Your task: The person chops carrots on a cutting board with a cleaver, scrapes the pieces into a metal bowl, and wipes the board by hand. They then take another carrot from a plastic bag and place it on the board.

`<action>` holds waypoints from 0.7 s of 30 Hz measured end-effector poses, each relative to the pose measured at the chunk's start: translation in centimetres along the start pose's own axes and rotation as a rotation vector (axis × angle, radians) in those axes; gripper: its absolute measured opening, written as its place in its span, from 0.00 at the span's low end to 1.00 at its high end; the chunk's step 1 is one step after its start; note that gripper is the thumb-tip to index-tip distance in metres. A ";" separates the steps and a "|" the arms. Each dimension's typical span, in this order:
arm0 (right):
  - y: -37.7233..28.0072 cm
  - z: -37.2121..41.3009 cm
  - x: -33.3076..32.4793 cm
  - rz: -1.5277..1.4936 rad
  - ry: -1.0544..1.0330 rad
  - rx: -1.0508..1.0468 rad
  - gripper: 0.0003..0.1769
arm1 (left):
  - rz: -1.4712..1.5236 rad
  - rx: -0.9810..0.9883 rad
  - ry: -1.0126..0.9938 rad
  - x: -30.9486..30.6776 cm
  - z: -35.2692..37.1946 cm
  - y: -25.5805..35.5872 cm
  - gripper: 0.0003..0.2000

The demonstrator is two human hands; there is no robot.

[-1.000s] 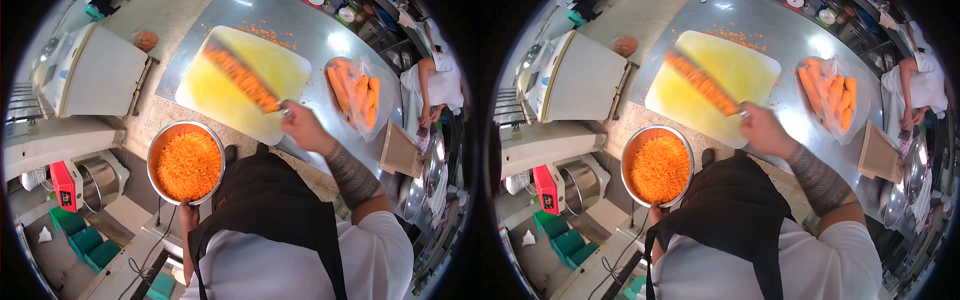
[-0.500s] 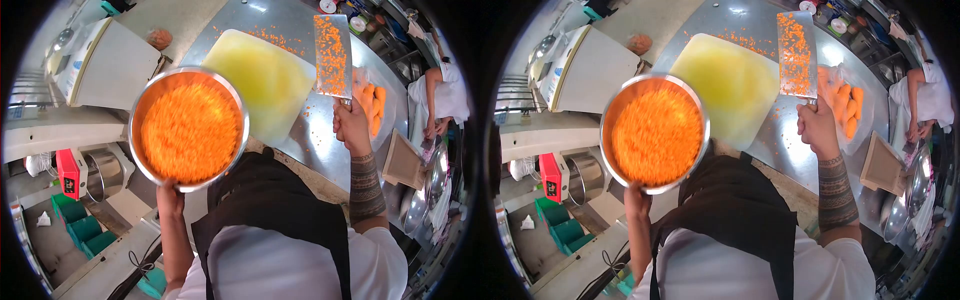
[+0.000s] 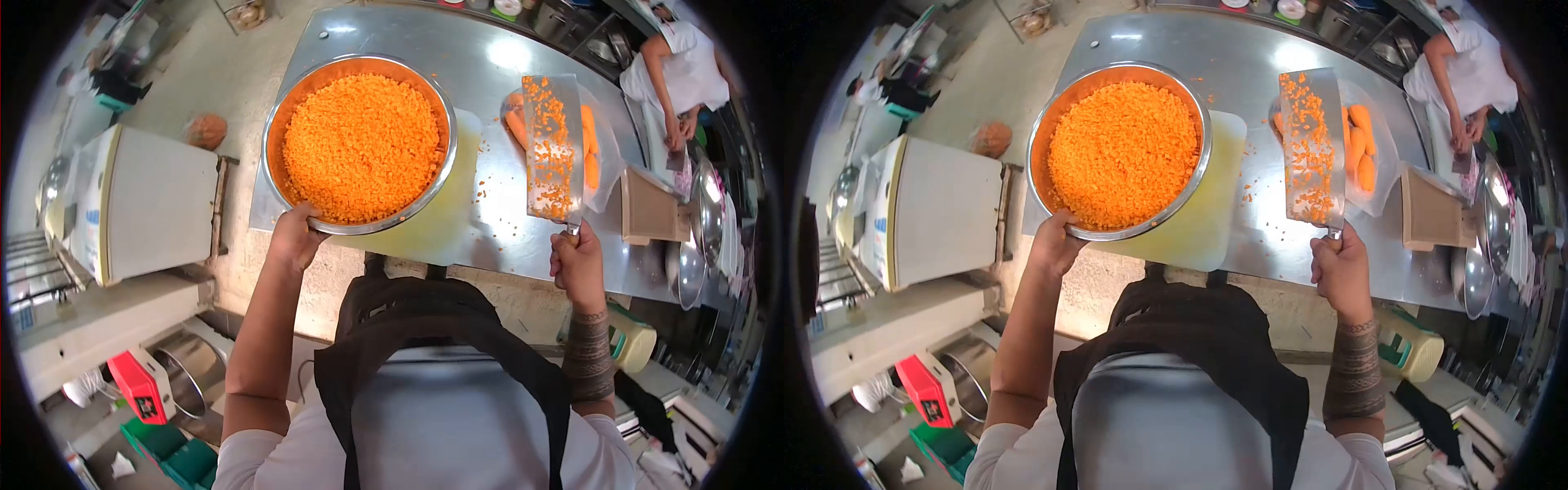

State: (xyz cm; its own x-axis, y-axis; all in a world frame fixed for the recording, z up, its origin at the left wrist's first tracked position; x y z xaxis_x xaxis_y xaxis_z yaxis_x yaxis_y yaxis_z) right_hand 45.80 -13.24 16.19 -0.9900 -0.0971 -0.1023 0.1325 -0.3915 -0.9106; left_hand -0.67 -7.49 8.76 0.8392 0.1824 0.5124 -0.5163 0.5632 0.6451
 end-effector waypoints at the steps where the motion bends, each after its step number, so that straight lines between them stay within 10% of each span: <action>1: 0.0 0.1 1.0 -0.039 0.022 -0.005 0.13 | -0.037 -0.023 -0.058 -0.8 -0.6 1.0 0.28; 7: -2.5 -1.0 9.2 -0.187 0.027 -0.028 0.14 | -0.148 0.010 -0.171 -2.1 -1.6 4.9 0.30; 11: -5.8 -2.3 14.8 -0.268 -0.061 -0.026 0.16 | -0.829 0.694 0.152 -1.7 -1.1 6.8 0.36; 17: -9.2 -5.2 21.3 -0.266 -0.256 0.113 0.14 | -1.257 0.910 -0.663 9.7 3.4 7.3 0.43; 21: -8.4 -6.6 22.1 0.369 -0.318 -0.431 0.11 | -1.318 0.941 -1.059 13.2 2.4 5.1 0.46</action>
State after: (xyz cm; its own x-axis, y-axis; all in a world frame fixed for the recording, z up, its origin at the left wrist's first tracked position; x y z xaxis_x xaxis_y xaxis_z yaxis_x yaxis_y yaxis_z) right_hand 22.45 -6.07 18.93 -0.8118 -0.4473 -0.3754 0.3638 0.1155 -0.9243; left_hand 7.37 -4.17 20.21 0.4748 -0.6180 -0.6266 0.0414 -0.6955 0.7173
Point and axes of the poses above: each hand's wrist, its own z-axis away from the middle knuckle, its own x-axis out of the palm, y = z × x, the point moved 2 cm from there along -z, towards the middle knuckle, and after that the axes turned 14 degrees about -y, right-handed, at the moved point
